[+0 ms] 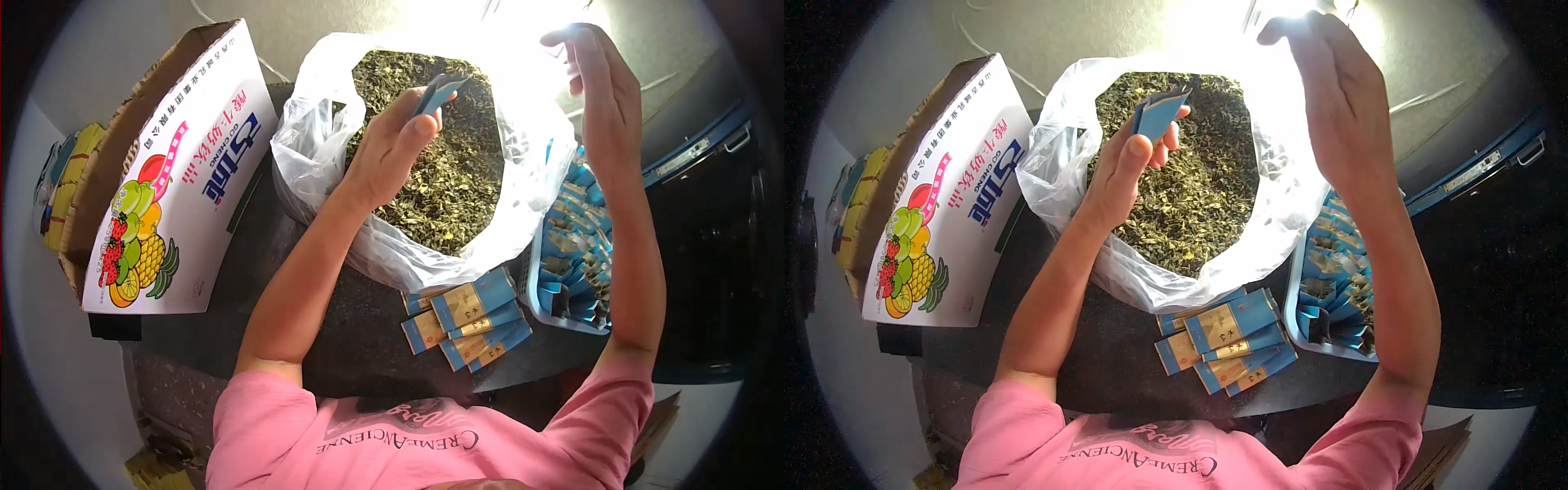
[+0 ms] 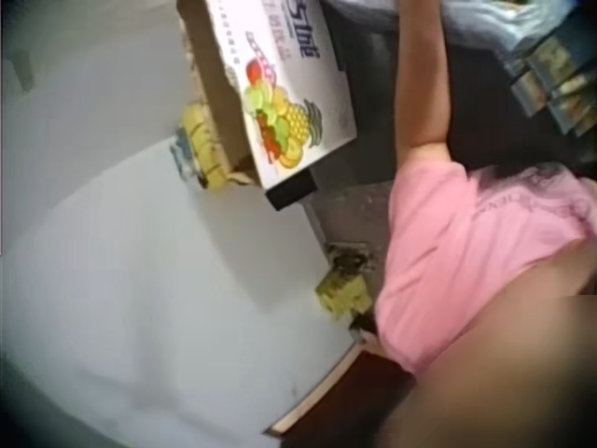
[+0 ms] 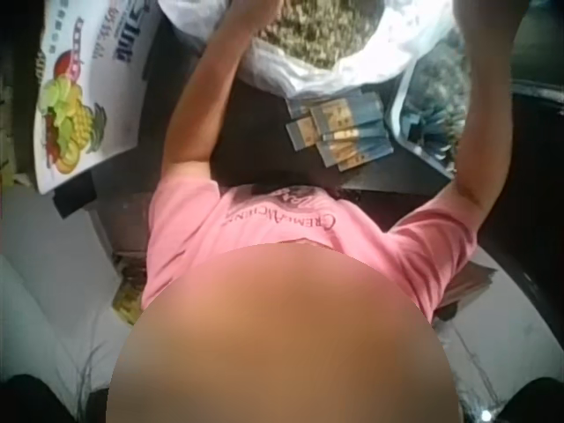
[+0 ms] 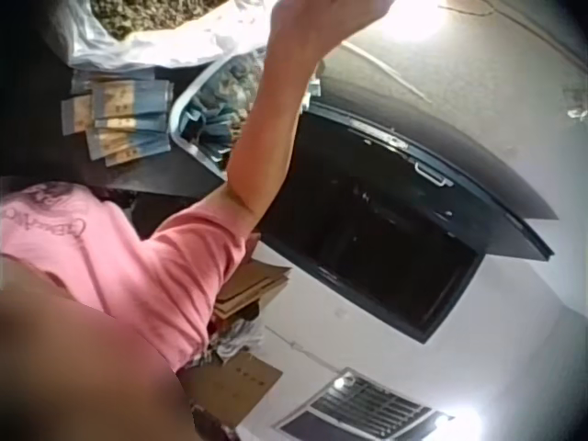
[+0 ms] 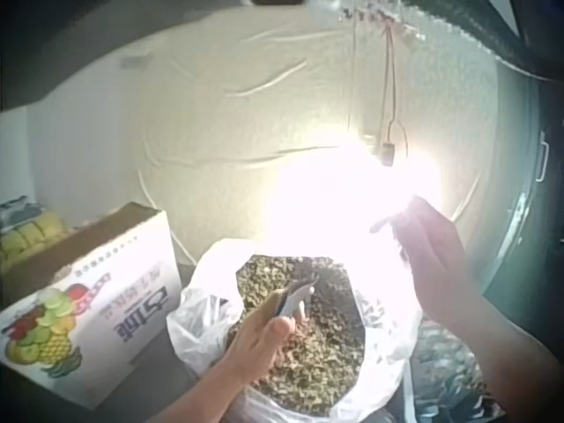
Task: Filling small blue paper cones with loose tea leaves using a small spoon and organizing them into a basket.
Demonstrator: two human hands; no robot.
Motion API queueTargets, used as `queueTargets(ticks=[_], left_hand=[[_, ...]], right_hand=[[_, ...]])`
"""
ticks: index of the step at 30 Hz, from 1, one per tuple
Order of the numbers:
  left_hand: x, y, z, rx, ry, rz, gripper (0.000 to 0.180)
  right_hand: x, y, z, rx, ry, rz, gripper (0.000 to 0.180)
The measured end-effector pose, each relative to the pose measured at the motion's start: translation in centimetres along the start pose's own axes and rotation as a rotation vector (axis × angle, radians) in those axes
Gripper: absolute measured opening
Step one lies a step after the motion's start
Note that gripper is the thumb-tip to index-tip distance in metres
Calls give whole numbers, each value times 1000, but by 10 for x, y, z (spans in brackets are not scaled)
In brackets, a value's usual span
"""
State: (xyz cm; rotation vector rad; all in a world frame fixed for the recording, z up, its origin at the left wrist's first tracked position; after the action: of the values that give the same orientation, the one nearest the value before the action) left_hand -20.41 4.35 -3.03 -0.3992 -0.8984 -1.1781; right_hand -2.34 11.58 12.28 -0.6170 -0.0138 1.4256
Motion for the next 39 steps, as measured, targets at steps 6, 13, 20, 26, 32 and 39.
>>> queueTargets(ticks=[6, 13, 20, 26, 32, 39], left_hand=[[3, 1, 0, -14, -24, 102, 57], [10, 4, -1, 5, -91, 131, 57], [4, 5, -1, 2, -66, 132, 58], [10, 9, -3, -44, -120, 82, 54], [10, 3, -3, -36, -232, 49, 46], [2, 10, -3, -63, -198, -60, 44]], right_hand=[[0, -11, -9, 43, 332, 229, 31], [-9, -6, -10, -74, 332, 190, 32], [-10, 19, -16, -201, 406, 248, 33], [2, 43, -34, -366, 341, 147, 34], [5, 44, -40, -398, 399, 93, 33], [32, 37, -48, -327, 674, 257, 34]])
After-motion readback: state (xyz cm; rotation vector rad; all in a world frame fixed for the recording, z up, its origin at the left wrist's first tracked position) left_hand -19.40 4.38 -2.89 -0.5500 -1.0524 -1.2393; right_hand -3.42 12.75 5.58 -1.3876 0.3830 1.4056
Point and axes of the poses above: each hand's wrist, its own z-axis towards the middle knuckle, its own y-axis out of the palm, x = y × z, the point moved 3 cm from there along z, towards the middle knuckle, and after that the axes turned 12 degrees about x, right-handed, at the moved point
